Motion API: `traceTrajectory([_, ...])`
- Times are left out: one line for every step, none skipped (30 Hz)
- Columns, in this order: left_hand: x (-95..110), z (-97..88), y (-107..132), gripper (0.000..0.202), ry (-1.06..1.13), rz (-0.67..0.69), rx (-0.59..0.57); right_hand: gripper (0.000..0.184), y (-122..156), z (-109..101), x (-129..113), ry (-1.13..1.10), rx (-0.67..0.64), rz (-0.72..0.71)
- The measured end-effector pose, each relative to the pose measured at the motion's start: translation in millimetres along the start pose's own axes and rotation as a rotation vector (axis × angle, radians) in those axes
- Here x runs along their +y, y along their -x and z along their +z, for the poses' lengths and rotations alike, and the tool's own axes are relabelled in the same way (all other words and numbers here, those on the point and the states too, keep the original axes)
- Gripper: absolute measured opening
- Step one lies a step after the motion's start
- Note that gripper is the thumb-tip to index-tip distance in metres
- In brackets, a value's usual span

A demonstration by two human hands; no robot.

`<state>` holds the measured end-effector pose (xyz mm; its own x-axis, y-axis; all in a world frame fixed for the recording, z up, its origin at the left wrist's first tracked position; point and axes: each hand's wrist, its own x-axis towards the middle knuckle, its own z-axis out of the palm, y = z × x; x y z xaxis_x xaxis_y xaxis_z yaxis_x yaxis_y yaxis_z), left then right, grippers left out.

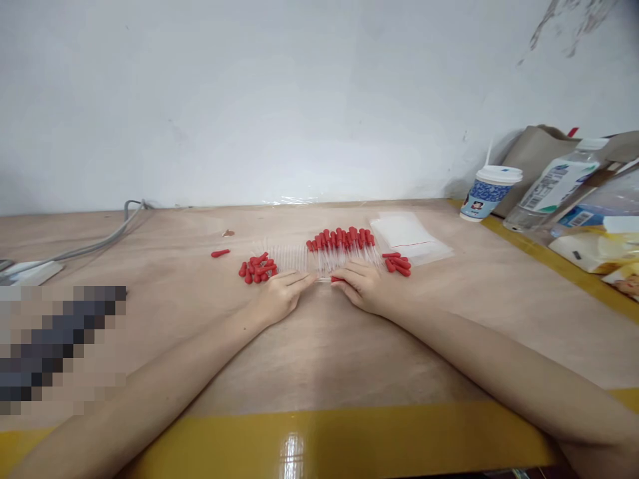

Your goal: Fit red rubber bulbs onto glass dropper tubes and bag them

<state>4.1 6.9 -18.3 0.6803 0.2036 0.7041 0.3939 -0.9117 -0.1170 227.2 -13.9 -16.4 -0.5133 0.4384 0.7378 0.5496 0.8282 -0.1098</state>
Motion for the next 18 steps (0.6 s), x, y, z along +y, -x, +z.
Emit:
traceTrajectory([0.7,0.4,-0.2,0.043,-0.008,0.009,-0.003,0.018,0.1,0.4,0.1,0.02,-0.014,-0.013])
traceTrajectory([1.5,0.8,-0.4,0.044,-0.011,0.013,-0.008,0.019,-0.1,0.5,-0.1,0.033,-0.026,-0.022])
traceTrajectory([2.4,1.2,-0.8,0.044,-0.012,0.012,-0.009,0.019,-0.4,0.4,-0.5,0.04,-0.033,-0.026])
traceTrajectory([3.2,1.6,-1.2,0.044,-0.011,0.009,-0.007,0.019,-1.0,0.3,-1.0,0.04,-0.036,-0.026])
traceTrajectory([4.0,2.0,-1.5,0.044,-0.01,0.005,-0.003,0.019,-1.5,0.3,-1.5,0.036,-0.038,-0.025])
traceTrajectory([4.7,2.5,-1.9,0.043,-0.011,0.005,0.002,0.019,-2.1,0.4,-1.9,0.031,-0.04,-0.023])
traceTrajectory([5.2,2.9,-2.2,0.042,-0.013,0.009,0.007,0.019,-2.5,0.9,-2.2,0.027,-0.042,-0.026])
traceTrajectory([5.5,3.4,-2.5,0.042,-0.014,0.015,0.011,0.019,-2.7,1.5,-2.3,0.022,-0.048,-0.033])
traceTrajectory([5.6,3.9,-2.7,0.041,-0.014,0.019,0.014,0.019,-2.7,2.5,-2.3,0.019,-0.055,-0.041])
traceTrajectory([5.7,4.3,-3.0,0.041,-0.013,0.022,0.014,0.02,-2.6,3.5,-2.1,0.017,-0.061,-0.047])
traceTrajectory([5.6,4.6,-3.2,0.041,-0.01,0.023,0.015,0.02,-2.4,4.5,-1.8,0.018,-0.066,-0.05])
traceTrajectory([5.5,4.9,-3.5,0.041,-0.007,0.02,0.016,0.021,-2.1,5.4,-1.4,0.019,-0.072,-0.047])
traceTrajectory([5.5,5.0,-3.9,0.04,-0.005,0.018,0.016,0.021,-2.0,5.9,-0.9,0.02,-0.081,-0.041])
traceTrajectory([5.5,5.1,-4.2,0.04,-0.003,0.015,0.013,0.022,-2.2,6.0,-0.5,0.017,-0.09,-0.032])
traceTrajectory([5.5,5.1,-4.5,0.038,-0.001,0.009,0.009,0.022,-2.6,5.7,-0.3,0.008,-0.099,-0.025])
traceTrajectory([5.7,5.2,-4.8,0.037,0.004,0.001,0.003,0.022,-3.4,4.8,-0.2,-0.008,-0.102,-0.016])
traceTrajectory([6.1,5.2,-5.0,0.036,0.013,-0.016,-0.003,0.022,-4.6,3.5,-0.5,-0.033,-0.099,-0.005])
traceTrajectory([6.8,5.3,-5.2,0.034,0.025,-0.038,-0.003,0.021,-6.2,1.8,-1.1,-0.065,-0.091,0.013])
